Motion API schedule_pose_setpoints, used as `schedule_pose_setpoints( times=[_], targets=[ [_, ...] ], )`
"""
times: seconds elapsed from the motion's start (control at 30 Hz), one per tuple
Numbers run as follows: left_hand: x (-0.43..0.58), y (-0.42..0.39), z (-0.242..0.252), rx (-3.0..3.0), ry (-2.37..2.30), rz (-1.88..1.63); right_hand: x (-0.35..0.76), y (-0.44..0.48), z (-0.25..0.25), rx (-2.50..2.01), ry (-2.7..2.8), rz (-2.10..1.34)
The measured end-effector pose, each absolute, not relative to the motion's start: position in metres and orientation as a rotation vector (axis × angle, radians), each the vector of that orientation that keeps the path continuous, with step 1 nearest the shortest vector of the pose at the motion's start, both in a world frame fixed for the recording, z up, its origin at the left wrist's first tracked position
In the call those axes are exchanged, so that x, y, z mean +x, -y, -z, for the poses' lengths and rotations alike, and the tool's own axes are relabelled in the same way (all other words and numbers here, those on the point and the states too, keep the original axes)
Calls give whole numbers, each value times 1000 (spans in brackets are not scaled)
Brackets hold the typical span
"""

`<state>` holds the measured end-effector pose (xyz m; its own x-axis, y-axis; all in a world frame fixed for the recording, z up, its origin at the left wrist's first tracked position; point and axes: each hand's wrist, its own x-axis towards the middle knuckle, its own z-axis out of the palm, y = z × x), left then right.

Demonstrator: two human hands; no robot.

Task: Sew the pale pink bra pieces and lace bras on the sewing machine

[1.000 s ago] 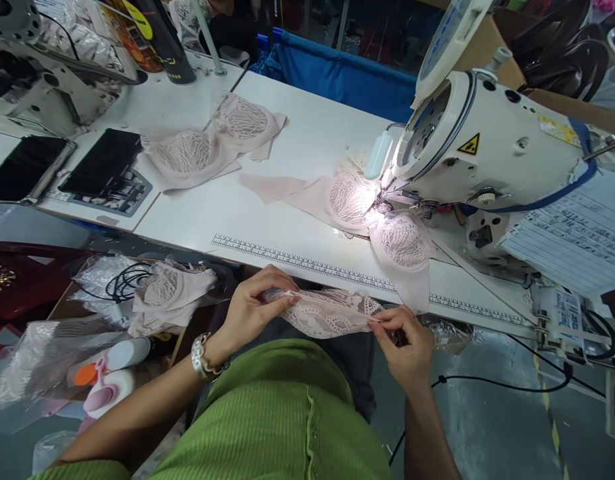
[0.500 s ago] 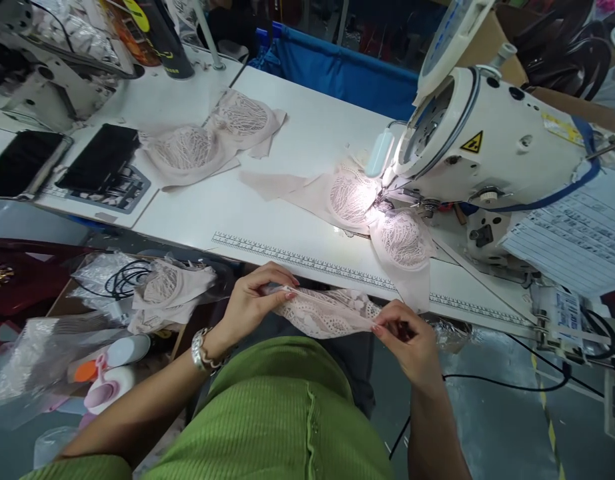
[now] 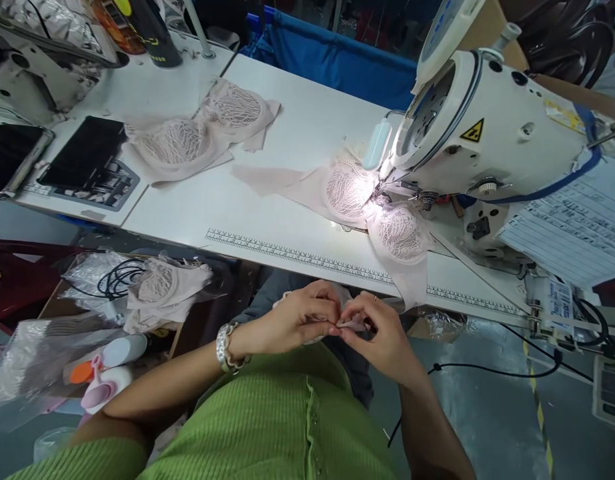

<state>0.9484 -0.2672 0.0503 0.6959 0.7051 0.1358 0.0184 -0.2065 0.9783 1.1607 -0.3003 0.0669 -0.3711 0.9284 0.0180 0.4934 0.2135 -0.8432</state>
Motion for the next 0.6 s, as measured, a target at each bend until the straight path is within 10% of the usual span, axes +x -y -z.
schedule_pose_setpoints(
  times=[0.6],
  targets=[
    [940,257,-50,1390,-627,-580,1178,296,-58,-1279,1651,-1268]
  ],
)
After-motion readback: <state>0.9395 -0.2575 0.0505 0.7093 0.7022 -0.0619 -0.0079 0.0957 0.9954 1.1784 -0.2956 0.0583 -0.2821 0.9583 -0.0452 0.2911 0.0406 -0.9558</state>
